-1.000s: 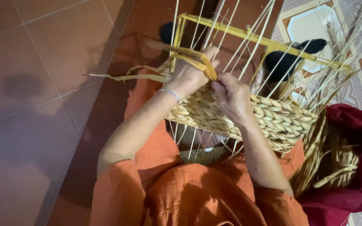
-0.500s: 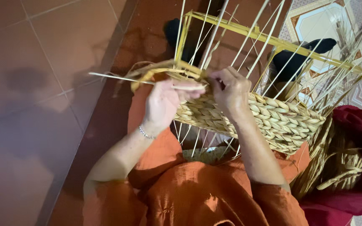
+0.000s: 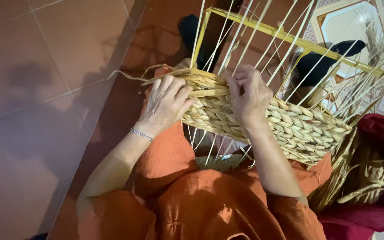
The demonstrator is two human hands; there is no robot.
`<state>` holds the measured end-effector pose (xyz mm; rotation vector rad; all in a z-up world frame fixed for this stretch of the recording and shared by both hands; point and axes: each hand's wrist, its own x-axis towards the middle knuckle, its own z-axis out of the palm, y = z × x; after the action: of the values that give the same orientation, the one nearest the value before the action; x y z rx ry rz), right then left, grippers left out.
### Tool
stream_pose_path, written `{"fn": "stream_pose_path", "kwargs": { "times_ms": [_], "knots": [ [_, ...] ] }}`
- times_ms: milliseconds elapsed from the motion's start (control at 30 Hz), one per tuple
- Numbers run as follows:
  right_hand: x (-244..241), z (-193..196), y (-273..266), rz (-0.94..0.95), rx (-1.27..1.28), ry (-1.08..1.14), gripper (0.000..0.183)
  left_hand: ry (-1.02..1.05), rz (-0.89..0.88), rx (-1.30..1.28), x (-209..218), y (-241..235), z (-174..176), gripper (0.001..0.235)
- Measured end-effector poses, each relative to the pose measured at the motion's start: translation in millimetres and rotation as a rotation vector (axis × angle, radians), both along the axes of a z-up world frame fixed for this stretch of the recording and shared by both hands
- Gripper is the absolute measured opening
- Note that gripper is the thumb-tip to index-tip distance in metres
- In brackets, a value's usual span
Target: The person weaves a basket by hand, interlacing dried palm leaves through a yellow metal frame. They repeatedly pull and tuck the leaves to build up the basket's side walls.
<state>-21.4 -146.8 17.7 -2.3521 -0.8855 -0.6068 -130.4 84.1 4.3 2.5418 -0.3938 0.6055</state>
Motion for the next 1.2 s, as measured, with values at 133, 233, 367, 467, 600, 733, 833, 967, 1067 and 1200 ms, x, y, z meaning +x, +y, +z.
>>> {"fn": "stream_pose_path", "kwargs": {
  "times_ms": [133,233,367,467,600,733,833,967,1067,1200],
  "knots": [
    [4.3,3.0,10.0,0.033,-0.147,-0.159,0.021,0.03,0.047,0.039,0.7,8.8,-8.2,0.028],
    [1.4,8.8,9.0,0.158,-0.189,-0.122,0.036,0.008,0.078,-0.028,4.9,10.0,-11.3,0.027],
    [1.4,22.0,10.1,0.218,-0.123,-0.009,0.018,-0.024,0.069,0.144,13.0,10.4,-6.6,0.039],
    [1.6,28.0,12.2,0.138,-0.132,0.033,0.012,-0.061,0.018,0.218,13.2,3.3,-3.3,0.038],
    [1.8,33.4,21.5,0.121,-0.089,0.17,0.009,-0.184,-0.002,0.146,10.5,-3.4,-4.0,0.038],
    [-0.5,44.7,23.8,0.124,-0.101,0.132,0.012,-0.194,0.012,0.131,20.8,-3.9,-6.0,0.034],
    [-1.8,50.8,22.1,0.143,-0.075,0.161,0.01,-0.207,-0.003,0.13,26.2,-3.2,-5.5,0.026],
    [-0.5,55.7,17.1,0.145,-0.075,0.328,0.009,-0.225,0.029,0.111,16.8,-11.3,-6.2,0.015],
    [2.6,67.3,10.5,0.226,-0.105,0.374,0.016,-0.117,-0.052,-0.003,12.3,-16.9,-0.1,0.005],
    [1.6,79.7,3.9,0.451,-0.148,0.226,0.026,0.803,0.077,0.052,7.9,1.8,29.4,0.02]
  ]
}}
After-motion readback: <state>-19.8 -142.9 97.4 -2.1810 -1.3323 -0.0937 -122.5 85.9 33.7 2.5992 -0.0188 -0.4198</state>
